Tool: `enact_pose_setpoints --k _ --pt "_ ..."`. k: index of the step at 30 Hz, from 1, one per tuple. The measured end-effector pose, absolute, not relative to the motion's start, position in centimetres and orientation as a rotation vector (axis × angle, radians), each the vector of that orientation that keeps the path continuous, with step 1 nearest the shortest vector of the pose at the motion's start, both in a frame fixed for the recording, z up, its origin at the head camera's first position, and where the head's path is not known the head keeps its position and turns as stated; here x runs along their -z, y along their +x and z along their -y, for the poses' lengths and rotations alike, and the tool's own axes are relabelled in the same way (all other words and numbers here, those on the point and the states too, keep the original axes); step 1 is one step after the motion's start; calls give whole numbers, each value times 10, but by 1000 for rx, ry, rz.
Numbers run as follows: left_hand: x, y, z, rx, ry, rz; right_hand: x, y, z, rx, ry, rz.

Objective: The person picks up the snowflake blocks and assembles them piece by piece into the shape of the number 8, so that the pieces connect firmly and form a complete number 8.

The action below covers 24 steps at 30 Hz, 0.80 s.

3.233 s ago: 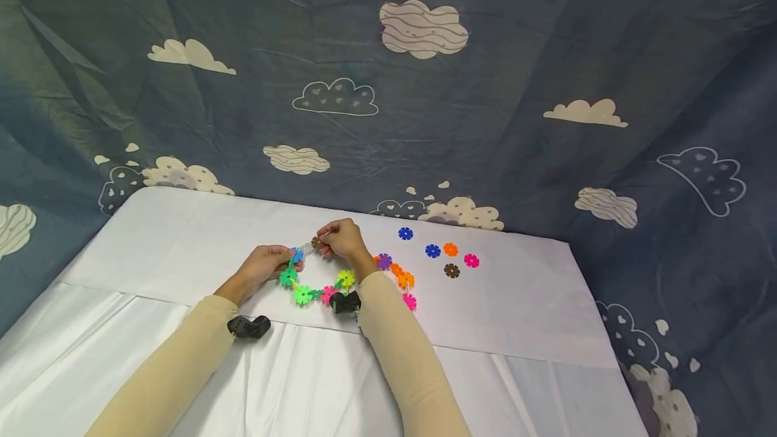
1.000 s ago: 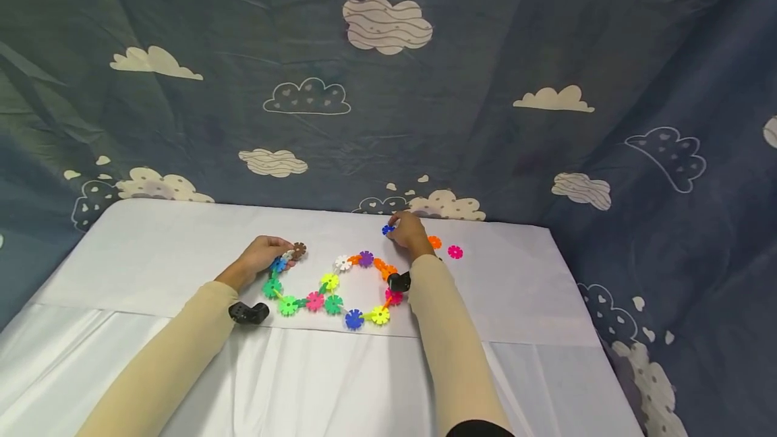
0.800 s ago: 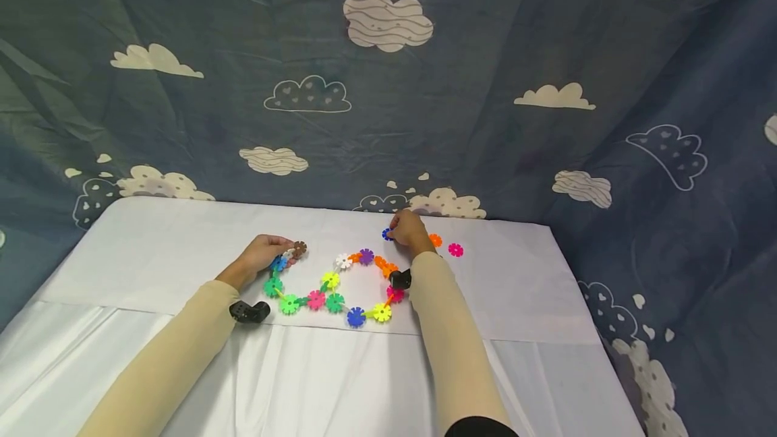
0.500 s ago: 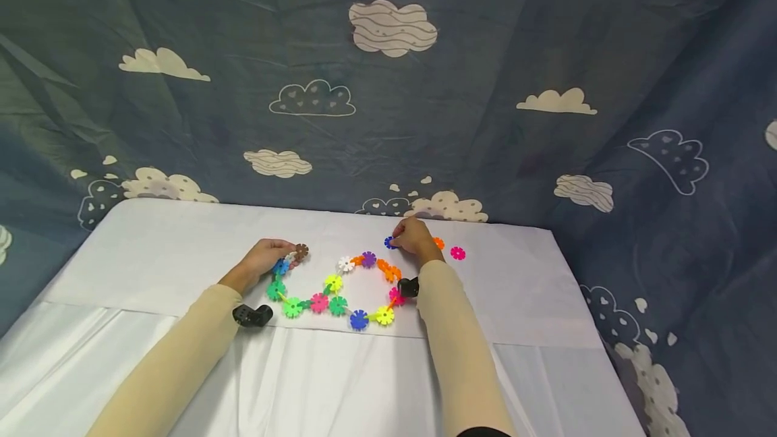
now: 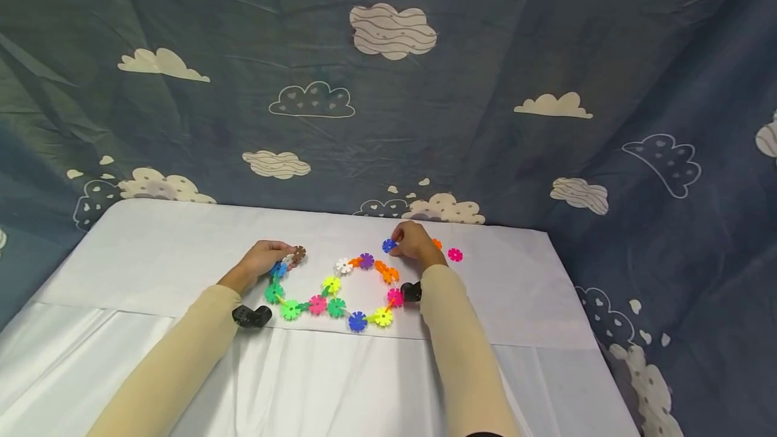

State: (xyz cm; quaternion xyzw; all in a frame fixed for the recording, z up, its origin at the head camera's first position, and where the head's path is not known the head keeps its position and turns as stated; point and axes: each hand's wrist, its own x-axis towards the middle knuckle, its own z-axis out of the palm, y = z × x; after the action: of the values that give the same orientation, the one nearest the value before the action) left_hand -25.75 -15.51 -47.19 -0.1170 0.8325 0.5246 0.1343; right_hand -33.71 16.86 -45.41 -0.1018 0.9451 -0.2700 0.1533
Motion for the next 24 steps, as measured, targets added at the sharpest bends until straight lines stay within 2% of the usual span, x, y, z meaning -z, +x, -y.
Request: enact_pose_setpoints --k 6,12,18,24 --pt "470 -257 156 -1512 -337 -2412 438 -327 -157 1028 -316 -2655" --pt "469 -257 158 -1525 -325 -2401 418 -304 -104 1154 -558 -2649" --pt "469 -257 157 -1518 -330 -2400 435 -282 -49 994 -603 -2758" --pt "470 -258 156 -1499 -334 -2407 453 -274 -30 976 -518 -2842"
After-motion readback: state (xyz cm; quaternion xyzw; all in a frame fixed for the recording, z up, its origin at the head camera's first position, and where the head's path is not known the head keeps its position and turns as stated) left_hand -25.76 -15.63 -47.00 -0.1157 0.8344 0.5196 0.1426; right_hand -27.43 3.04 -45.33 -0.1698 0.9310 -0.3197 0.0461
